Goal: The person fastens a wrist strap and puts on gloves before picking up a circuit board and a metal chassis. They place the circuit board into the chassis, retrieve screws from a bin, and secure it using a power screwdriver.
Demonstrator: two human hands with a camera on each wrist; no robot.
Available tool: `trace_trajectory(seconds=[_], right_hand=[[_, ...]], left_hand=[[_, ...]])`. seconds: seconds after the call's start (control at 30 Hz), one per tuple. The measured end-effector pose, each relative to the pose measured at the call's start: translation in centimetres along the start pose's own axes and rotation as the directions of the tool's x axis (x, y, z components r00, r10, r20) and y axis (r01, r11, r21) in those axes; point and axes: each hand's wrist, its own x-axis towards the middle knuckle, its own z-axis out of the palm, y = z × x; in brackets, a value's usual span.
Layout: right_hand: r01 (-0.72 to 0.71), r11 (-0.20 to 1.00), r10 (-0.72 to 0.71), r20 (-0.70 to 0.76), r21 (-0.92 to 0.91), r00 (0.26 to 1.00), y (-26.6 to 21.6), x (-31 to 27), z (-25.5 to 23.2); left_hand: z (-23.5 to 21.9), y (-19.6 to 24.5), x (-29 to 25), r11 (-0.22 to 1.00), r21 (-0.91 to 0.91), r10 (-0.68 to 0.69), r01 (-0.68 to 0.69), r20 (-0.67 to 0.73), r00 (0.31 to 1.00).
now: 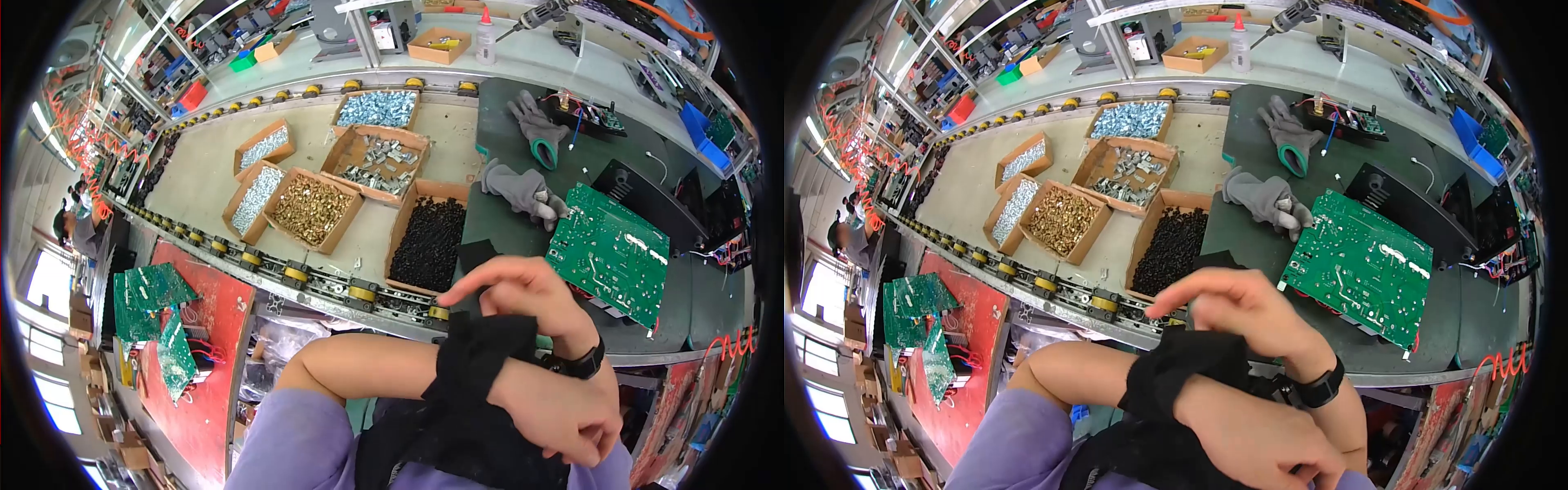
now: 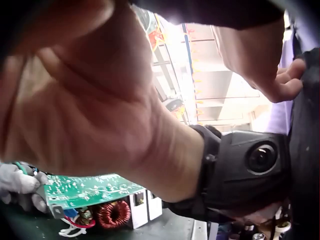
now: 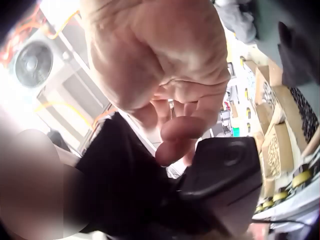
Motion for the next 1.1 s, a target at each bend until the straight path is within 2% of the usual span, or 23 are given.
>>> trace_trajectory(seconds=[0.07,0.1,0.13,0.2,0.23,0.37,0.43,0.47,0.53,0.67,0.7,0.77,0.87,0.9,0.93,1.0,1.07,1.1], right_hand=[[0.164,0.976,-0.142,0.152,-0.142,0.978,1.0,0.8,0.9],[0.17,0.974,-0.133,0.229,-0.148,0.964,0.4,0.8,1.1],[0.168,0.975,-0.132,0.228,-0.146,0.965,0.0,0.8,0.8],[-0.026,0.964,0.131,0.385,-0.266,0.914,-0.5,0.5,-0.1],[-0.107,0.949,0.217,0.369,-0.296,0.904,-0.5,0.2,-0.2],[-0.115,0.944,0.247,0.433,-0.309,0.867,-0.2,0.5,-0.2],[0.066,0.948,0.113,0.523,-0.311,0.845,0.4,0.8,-0.3],[0.064,0.949,0.111,0.52,-0.308,0.847,0.7,0.7,-0.5],[-0.049,0.997,0.072,0.51,-0.058,0.857,1.2,0.4,-1.0],[-0.018,0.993,-0.04,0.493,0.113,0.869,1.4,0.2,-0.6],[-0.019,0.993,-0.041,0.488,0.118,0.872,1.5,0.1,-0.5],[-0.119,0.984,0.053,0.413,0.134,0.909,1.6,-0.2,-0.5],[-0.05,0.991,-0.001,0.385,0.123,0.923,2.0,-0.2,-0.2],[-0.111,0.988,0.056,0.422,0.108,0.905,1.6,-0.2,-0.3],[-0.111,0.987,0.055,0.42,0.112,0.906,1.5,-0.3,-0.2],[-0.246,0.968,0.187,0.492,0.057,0.85,1.3,-0.3,0.0],[-0.244,0.969,0.19,0.529,0.033,0.827,1.3,-0.1,-0.7],[-0.183,0.983,0.167,0.597,-0.035,0.785,1.3,0.0,-1.0]], left_hand=[[0.7,-0.8,0.3,1.0,0.0,-0.002,0.002,0.028,1.0],[0.9,-1.3,0.3,0.999,0.041,0.004,-0.006,0.049,0.999],[1.1,-1.8,0.3,0.997,0.081,0.008,-0.014,0.07,0.998],[1.4,-2.4,0.3,0.998,0.064,0.012,-0.016,0.064,0.998],[1.5,-2.5,0.2,0.999,0.047,0.011,-0.013,0.041,0.999],[1.5,-1.8,0.2,0.999,-0.019,-0.046,0.047,0.012,0.999],[1.7,-1.8,0.4,0.998,-0.008,-0.057,0.057,-0.005,0.998],[1.9,-1.9,0.5,0.998,0.004,-0.068,0.068,-0.025,0.997],[2.4,-2.4,0.6,0.998,0.004,-0.065,0.065,-0.068,0.996],[3.3,-4.0,1.2,1.0,-0.002,-0.022,0.022,-0.15,0.988],[3.3,-4.2,1.2,1.0,-0.008,-0.024,0.023,-0.146,0.989],[2.9,-4.1,1.2,0.982,-0.154,-0.129,0.11,-0.114,0.985],[2.7,-4.2,1.1,0.957,-0.251,-0.19,0.149,-0.152,0.97],[2.7,-4.5,1.2,0.956,-0.253,-0.192,0.15,-0.15,0.97],[2.9,-4.8,1.4,0.95,-0.282,-0.187,0.137,-0.159,0.969],[3.3,-5.2,1.6,0.94,-0.317,-0.184,0.124,-0.165,0.969],[3.7,-5.3,1.6,0.94,-0.319,-0.19,0.124,-0.183,0.965],[3.8,-5.1,1.6,0.938,-0.326,-0.188,0.122,-0.179,0.966]])
